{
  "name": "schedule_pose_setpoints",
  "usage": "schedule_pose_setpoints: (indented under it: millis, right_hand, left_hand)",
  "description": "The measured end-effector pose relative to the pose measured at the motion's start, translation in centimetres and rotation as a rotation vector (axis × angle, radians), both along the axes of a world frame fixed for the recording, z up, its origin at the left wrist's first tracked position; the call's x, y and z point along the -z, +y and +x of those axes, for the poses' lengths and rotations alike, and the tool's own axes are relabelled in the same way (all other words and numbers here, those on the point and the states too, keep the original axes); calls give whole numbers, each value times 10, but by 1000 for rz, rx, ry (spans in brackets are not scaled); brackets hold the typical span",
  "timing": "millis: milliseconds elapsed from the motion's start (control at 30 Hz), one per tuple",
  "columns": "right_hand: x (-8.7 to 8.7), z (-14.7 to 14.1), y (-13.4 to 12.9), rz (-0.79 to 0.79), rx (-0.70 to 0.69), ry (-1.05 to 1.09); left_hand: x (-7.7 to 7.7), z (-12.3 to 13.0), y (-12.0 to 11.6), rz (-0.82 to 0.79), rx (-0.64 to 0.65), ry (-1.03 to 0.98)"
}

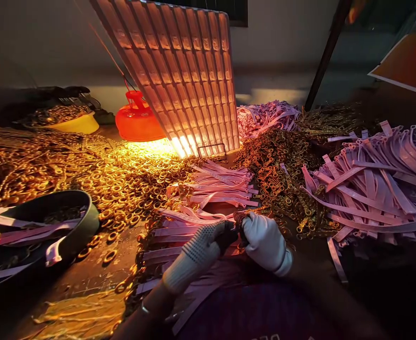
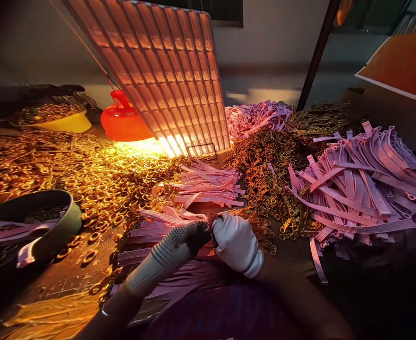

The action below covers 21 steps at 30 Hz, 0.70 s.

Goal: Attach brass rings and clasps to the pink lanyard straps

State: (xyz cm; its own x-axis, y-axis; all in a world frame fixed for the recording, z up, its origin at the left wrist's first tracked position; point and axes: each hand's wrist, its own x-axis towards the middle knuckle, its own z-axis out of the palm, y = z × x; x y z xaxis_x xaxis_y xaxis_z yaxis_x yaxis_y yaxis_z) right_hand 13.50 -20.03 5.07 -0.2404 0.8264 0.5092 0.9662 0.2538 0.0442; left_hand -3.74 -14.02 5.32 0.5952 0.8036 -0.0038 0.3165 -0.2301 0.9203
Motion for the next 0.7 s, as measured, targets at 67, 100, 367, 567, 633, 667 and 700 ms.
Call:
schedule_pose_setpoints:
  millis: [67, 100, 367, 567, 633, 667, 700]
  right_hand:
    - [-10, -1, -4, -134, 23, -17]
    - [-15, -2, -5, -203, 27, -27]
    - [6, 12, 6, -299, -235, 6]
    - [21, 15, 12, -62, -306, -36]
    - [19, 15, 13, 2, -269, -95]
    - [18, 15, 14, 26, -247, -110]
    - [17, 17, 13, 39, -222, -107]
  left_hand:
    - [-1, -2, -1, -71, -58, -5]
    - [-3, -3, -2, -107, -101, -8]
    - [-7, 0, -14, -140, -103, 59]
    - [-12, 1, 6, -2, 60, 86]
    - [-26, -10, 18, 27, 130, 108]
    - [-34, -20, 26, 40, 116, 126]
    - [-43, -32, 34, 45, 65, 150]
